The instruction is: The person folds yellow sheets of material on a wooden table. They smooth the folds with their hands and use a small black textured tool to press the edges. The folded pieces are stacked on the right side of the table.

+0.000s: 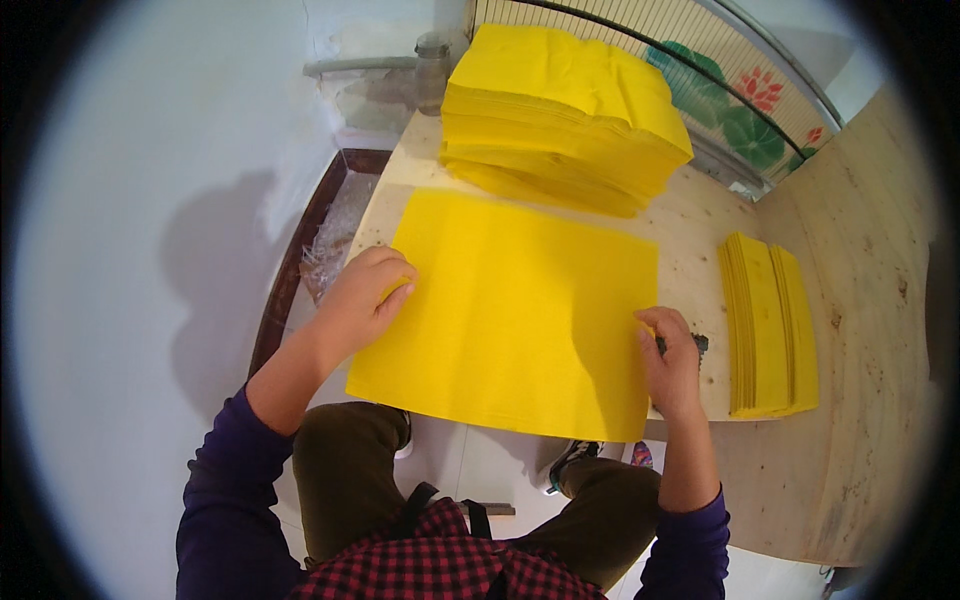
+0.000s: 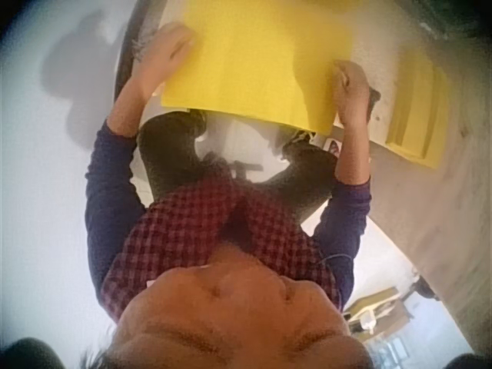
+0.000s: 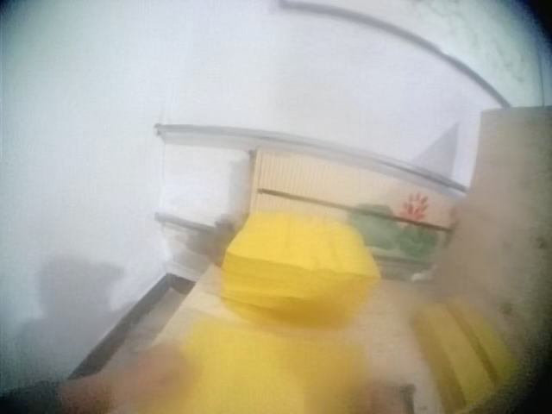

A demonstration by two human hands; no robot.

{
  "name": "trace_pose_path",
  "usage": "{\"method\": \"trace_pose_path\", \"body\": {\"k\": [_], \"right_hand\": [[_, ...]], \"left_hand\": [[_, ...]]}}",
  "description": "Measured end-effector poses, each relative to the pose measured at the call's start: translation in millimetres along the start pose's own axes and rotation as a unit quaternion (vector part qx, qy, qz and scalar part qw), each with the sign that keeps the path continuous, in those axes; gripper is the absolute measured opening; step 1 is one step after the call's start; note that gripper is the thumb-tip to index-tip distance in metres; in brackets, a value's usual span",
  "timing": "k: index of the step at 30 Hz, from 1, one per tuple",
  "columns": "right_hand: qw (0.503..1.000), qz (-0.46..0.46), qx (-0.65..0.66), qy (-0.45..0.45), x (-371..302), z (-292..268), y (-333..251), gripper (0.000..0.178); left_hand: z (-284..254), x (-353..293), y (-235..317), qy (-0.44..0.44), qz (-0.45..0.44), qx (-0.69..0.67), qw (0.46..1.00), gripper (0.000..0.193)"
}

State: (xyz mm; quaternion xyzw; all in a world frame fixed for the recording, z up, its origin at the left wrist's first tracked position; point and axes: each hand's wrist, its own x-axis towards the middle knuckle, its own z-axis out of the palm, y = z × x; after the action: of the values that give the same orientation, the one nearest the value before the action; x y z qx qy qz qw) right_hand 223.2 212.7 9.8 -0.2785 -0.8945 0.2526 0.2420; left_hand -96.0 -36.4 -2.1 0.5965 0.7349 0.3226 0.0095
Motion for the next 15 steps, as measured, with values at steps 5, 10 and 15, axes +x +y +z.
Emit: {"method": "trace_pose_path", "body": {"k": [5,10,15], "right_hand": [[0.998,-0.032,-0.054,-0.02,5,10,-1,0.022],[0.998,0.061,-0.027,0.008,42,20,14,0.025],[0.999,0.025,-0.043,-0.007,14,3,4,0.024]], "left_hand": [[14,9,-3,0.009,0.005,0.003,1.0,0.014],[20,47,-26,0.035,0.002,0.038,0.999,0.015],[7,23,-17,0.016,0.024,0.023,0.999,0.012]]}}
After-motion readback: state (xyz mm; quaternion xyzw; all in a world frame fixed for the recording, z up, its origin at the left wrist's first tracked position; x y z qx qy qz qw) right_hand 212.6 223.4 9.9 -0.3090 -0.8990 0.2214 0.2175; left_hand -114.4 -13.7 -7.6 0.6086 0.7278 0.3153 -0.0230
